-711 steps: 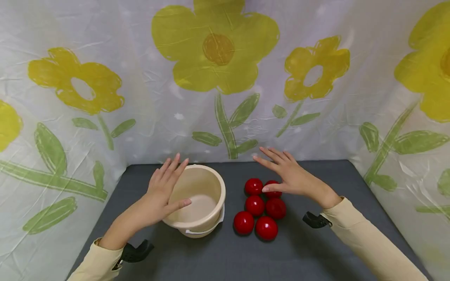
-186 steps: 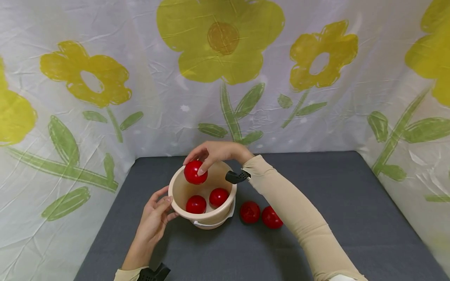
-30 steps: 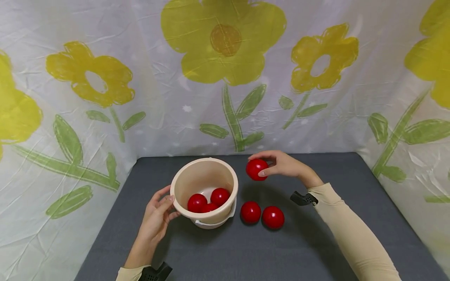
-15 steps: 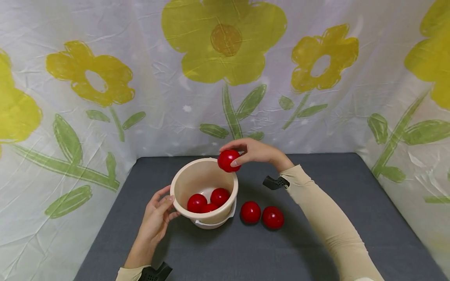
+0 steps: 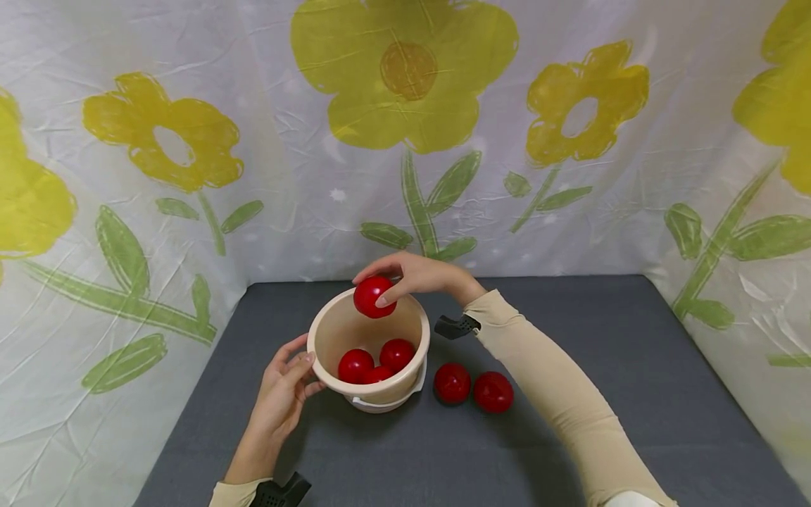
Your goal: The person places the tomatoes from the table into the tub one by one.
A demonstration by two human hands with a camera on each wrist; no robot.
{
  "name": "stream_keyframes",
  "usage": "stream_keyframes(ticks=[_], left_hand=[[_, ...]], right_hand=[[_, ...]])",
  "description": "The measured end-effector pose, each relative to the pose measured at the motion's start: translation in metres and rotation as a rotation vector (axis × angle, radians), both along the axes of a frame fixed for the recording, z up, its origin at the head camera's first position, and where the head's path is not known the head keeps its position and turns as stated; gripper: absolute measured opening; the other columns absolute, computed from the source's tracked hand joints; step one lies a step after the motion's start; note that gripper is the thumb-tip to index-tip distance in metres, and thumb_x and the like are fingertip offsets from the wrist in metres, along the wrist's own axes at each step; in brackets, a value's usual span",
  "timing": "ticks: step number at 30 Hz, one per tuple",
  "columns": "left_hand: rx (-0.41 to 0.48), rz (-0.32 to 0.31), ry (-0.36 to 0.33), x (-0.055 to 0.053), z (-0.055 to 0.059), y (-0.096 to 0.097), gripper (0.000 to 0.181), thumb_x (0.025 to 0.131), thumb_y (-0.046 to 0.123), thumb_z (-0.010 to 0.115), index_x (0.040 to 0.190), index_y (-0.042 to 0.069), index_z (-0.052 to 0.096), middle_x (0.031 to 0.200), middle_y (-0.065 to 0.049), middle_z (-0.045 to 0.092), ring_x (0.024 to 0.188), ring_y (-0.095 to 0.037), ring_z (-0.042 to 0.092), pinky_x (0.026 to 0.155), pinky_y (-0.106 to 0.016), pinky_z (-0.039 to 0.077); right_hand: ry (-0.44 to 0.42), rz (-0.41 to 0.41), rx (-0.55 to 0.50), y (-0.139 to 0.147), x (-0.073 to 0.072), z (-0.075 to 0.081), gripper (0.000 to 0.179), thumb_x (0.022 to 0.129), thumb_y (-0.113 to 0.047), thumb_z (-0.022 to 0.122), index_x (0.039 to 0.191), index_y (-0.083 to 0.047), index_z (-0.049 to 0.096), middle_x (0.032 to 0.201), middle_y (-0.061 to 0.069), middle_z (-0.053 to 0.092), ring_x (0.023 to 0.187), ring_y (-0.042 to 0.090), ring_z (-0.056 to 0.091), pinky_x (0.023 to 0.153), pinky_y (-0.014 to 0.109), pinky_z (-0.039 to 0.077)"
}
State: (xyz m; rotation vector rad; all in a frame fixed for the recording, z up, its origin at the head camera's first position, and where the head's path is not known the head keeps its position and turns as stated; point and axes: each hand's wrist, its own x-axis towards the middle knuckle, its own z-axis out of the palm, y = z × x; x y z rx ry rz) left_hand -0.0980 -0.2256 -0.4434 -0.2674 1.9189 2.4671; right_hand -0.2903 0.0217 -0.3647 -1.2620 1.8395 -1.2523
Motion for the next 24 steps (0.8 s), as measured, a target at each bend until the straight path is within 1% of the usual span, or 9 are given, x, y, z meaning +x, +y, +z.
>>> stream_keyframes(ticks=[3, 7, 10, 14, 19, 21, 24], left_hand=[[-0.007, 0.0, -0.005, 0.0, 0.0, 0.0, 0.038, 0.101, 0.006, 0.051, 0.135, 0.014, 0.038, 0.098, 0.007, 0.066, 0.076, -0.006, 0.065, 0.065, -0.024, 0.06], [-0.015, -0.004, -0.003, 0.0, 0.001, 0.0, 0.038, 0.101, 0.007, 0.052, 0.136, 0.014, 0.037, 0.101, 0.006, 0.067, 0.079, -0.007, 0.065, 0.066, -0.024, 0.06], [-0.017, -0.003, 0.003, 0.0, 0.001, 0.0, 0.039, 0.101, 0.007, 0.052, 0.136, 0.013, 0.037, 0.101, 0.006, 0.066, 0.08, -0.007, 0.065, 0.065, -0.024, 0.059], [-0.015, -0.004, 0.012, 0.0, 0.001, 0.0, 0.039, 0.101, 0.006, 0.051, 0.136, 0.012, 0.037, 0.099, 0.005, 0.065, 0.079, -0.006, 0.065, 0.064, -0.024, 0.059], [-0.014, -0.006, 0.016, 0.0, 0.0, 0.0, 0.039, 0.101, 0.006, 0.051, 0.137, 0.011, 0.036, 0.099, 0.005, 0.065, 0.08, -0.006, 0.065, 0.064, -0.024, 0.059], [-0.016, -0.006, 0.014, 0.0, 0.0, 0.0, 0.039, 0.101, 0.007, 0.051, 0.137, 0.012, 0.036, 0.1, 0.005, 0.065, 0.081, -0.006, 0.065, 0.065, -0.024, 0.059], [-0.019, -0.004, 0.01, 0.0, 0.0, 0.0, 0.039, 0.101, 0.007, 0.051, 0.137, 0.012, 0.036, 0.102, 0.005, 0.066, 0.083, -0.007, 0.066, 0.065, -0.025, 0.06]], right_hand=[[0.017, 0.025, 0.006, -0.007, 0.001, -0.003, 0.052, 0.087, -0.009, 0.069, 0.137, -0.007, 0.055, 0.134, 0.011, 0.061, 0.114, 0.021, 0.06, 0.097, 0.036, 0.055], [0.046, 0.028, 0.022, -0.013, 0.001, -0.007, 0.052, 0.086, -0.011, 0.07, 0.136, -0.009, 0.056, 0.133, 0.008, 0.061, 0.115, 0.019, 0.059, 0.096, 0.034, 0.055], [0.028, 0.034, 0.03, -0.017, 0.003, -0.01, 0.052, 0.086, -0.009, 0.07, 0.136, -0.009, 0.057, 0.133, 0.008, 0.061, 0.115, 0.019, 0.059, 0.097, 0.033, 0.054], [-0.008, 0.049, 0.04, -0.021, 0.006, -0.013, 0.053, 0.086, -0.005, 0.07, 0.137, -0.006, 0.056, 0.133, 0.011, 0.061, 0.114, 0.019, 0.06, 0.098, 0.033, 0.054], [-0.019, 0.049, 0.057, -0.025, 0.009, -0.016, 0.055, 0.085, -0.004, 0.073, 0.137, -0.003, 0.055, 0.134, 0.011, 0.06, 0.115, 0.019, 0.06, 0.097, 0.031, 0.055], [-0.011, 0.045, 0.056, -0.026, 0.01, -0.017, 0.054, 0.085, -0.003, 0.073, 0.136, -0.003, 0.056, 0.135, 0.012, 0.06, 0.118, 0.021, 0.06, 0.099, 0.031, 0.054], [0.007, 0.035, 0.031, -0.027, 0.011, -0.017, 0.05, 0.085, 0.0, 0.07, 0.134, -0.001, 0.057, 0.136, 0.017, 0.06, 0.125, 0.028, 0.059, 0.105, 0.036, 0.05]])
